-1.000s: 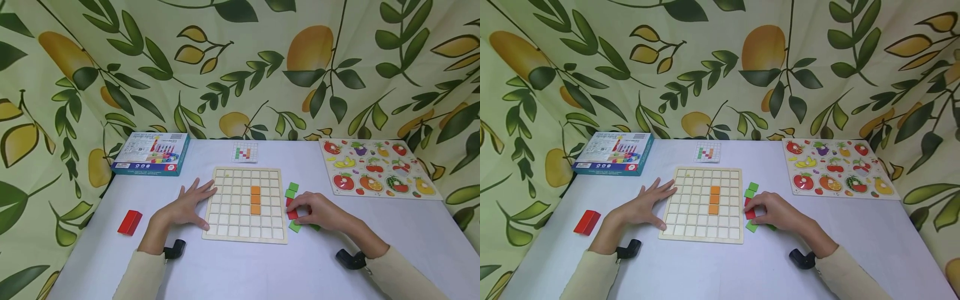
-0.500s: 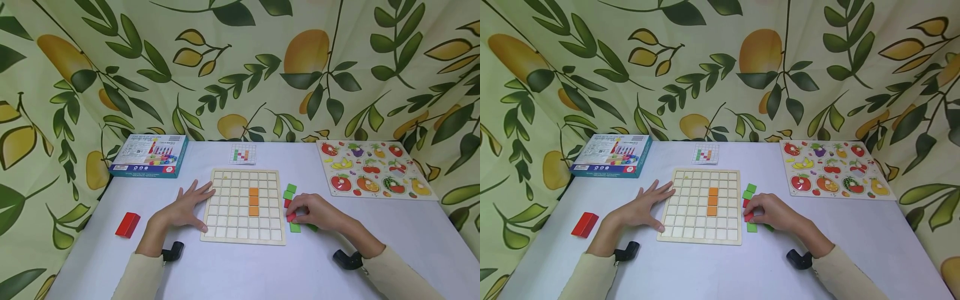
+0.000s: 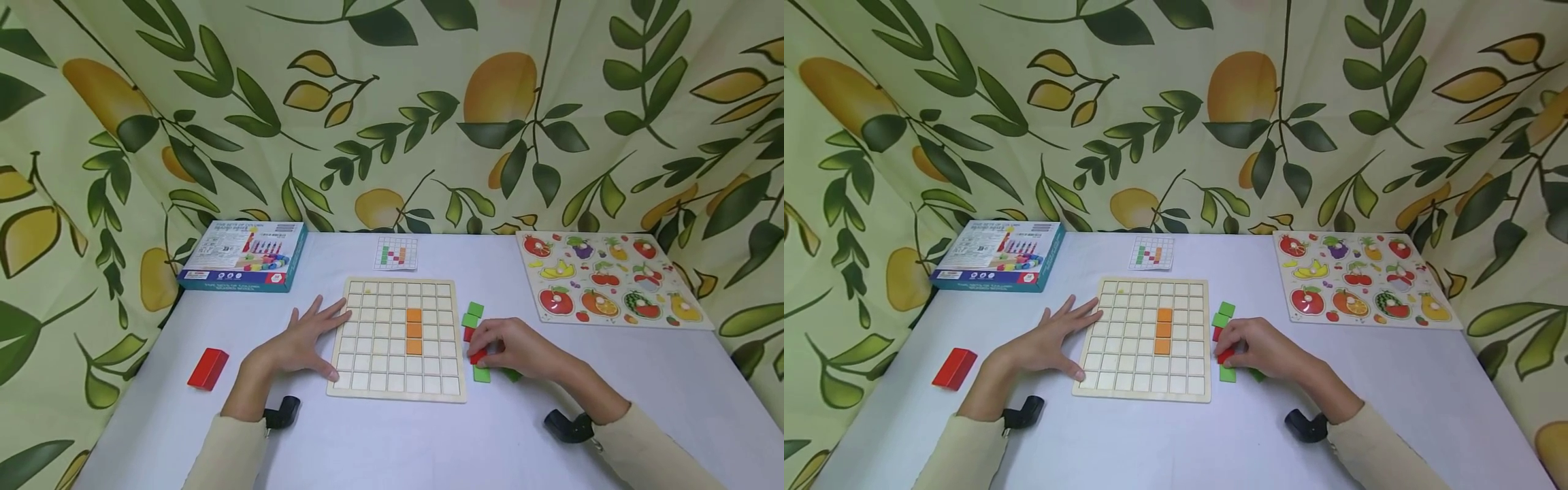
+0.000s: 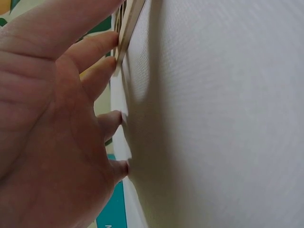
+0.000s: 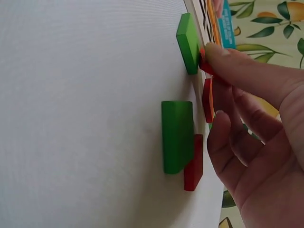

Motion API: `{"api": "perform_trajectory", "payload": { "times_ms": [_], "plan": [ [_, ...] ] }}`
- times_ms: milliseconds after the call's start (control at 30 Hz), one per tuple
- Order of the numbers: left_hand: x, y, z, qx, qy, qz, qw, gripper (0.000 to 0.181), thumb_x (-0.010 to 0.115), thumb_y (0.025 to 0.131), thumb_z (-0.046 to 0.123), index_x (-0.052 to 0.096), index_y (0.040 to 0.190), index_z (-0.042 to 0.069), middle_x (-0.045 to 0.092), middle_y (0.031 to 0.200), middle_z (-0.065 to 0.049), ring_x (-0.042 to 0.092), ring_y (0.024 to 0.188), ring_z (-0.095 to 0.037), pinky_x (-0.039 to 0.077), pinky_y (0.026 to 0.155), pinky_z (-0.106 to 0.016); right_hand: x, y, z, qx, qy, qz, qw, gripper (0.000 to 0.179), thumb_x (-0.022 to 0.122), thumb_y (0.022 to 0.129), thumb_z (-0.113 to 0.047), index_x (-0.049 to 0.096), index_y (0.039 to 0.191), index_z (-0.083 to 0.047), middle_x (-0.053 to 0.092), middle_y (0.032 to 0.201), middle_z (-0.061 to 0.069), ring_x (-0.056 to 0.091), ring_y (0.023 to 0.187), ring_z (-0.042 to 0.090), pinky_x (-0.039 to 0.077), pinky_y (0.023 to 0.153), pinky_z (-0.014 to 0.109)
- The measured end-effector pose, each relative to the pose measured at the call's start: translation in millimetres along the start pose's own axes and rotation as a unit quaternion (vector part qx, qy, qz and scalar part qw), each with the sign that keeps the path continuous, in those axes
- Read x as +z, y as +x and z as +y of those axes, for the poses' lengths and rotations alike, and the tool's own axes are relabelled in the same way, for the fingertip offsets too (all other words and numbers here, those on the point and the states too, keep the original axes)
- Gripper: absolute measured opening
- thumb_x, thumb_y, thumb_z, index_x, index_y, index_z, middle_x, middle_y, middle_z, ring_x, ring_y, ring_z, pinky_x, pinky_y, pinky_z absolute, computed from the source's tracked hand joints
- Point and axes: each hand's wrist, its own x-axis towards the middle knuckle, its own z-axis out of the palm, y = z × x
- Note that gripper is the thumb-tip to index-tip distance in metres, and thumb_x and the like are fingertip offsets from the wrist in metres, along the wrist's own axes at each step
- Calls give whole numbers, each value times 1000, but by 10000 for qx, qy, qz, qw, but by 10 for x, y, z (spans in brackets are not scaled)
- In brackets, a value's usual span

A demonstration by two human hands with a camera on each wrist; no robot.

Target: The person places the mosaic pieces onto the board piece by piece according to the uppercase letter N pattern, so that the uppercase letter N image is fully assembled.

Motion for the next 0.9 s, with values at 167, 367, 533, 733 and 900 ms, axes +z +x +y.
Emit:
{"api": "perform_trajectory", "payload": {
  "times_ms": [167,367,533,733,900],
  "plan": [
    [-4,-6,-9,-10,12,-19,10000,115,96,62,39,38,159,20,17,174,-2,-6,161,-44,-11,122,-74,-25,1,-5,-35,87,-1,10000,24,86,81,-20,82,105,-19,78,111,-3,69,110,22,59,81,18],
    [-2,-1,-9,-9,22,-16,10000,115,96,62,41,38,159,21,17,174,-1,-6,161,-43,-10,123,-73,-38,32,-36,-67,281,102,9995,26,87,80,-20,82,105,-17,78,106,-6,69,102,12,60,80,19],
    [1,8,-10,-30,62,-2,10000,114,96,62,40,38,159,22,18,174,-1,-5,161,-43,-10,123,-73,-61,59,-72,-195,266,233,9992,27,88,79,-22,83,105,-15,79,107,-5,71,105,14,59,88,17],
    [-2,6,-8,-9,97,-18,10000,114,95,63,41,37,159,22,18,174,-1,-5,161,-44,-9,122,-75,-64,87,-113,-219,333,274,9988,27,87,80,-22,82,106,-16,79,109,-3,70,110,21,57,90,15],
    [-3,3,-10,15,45,-34,10000,115,96,62,41,37,159,20,17,174,-2,-6,161,-44,-10,122,-74,-6,117,-132,-285,518,186,9981,24,85,82,-16,82,106,-17,77,113,-1,69,111,19,59,85,17]
  ]
}}
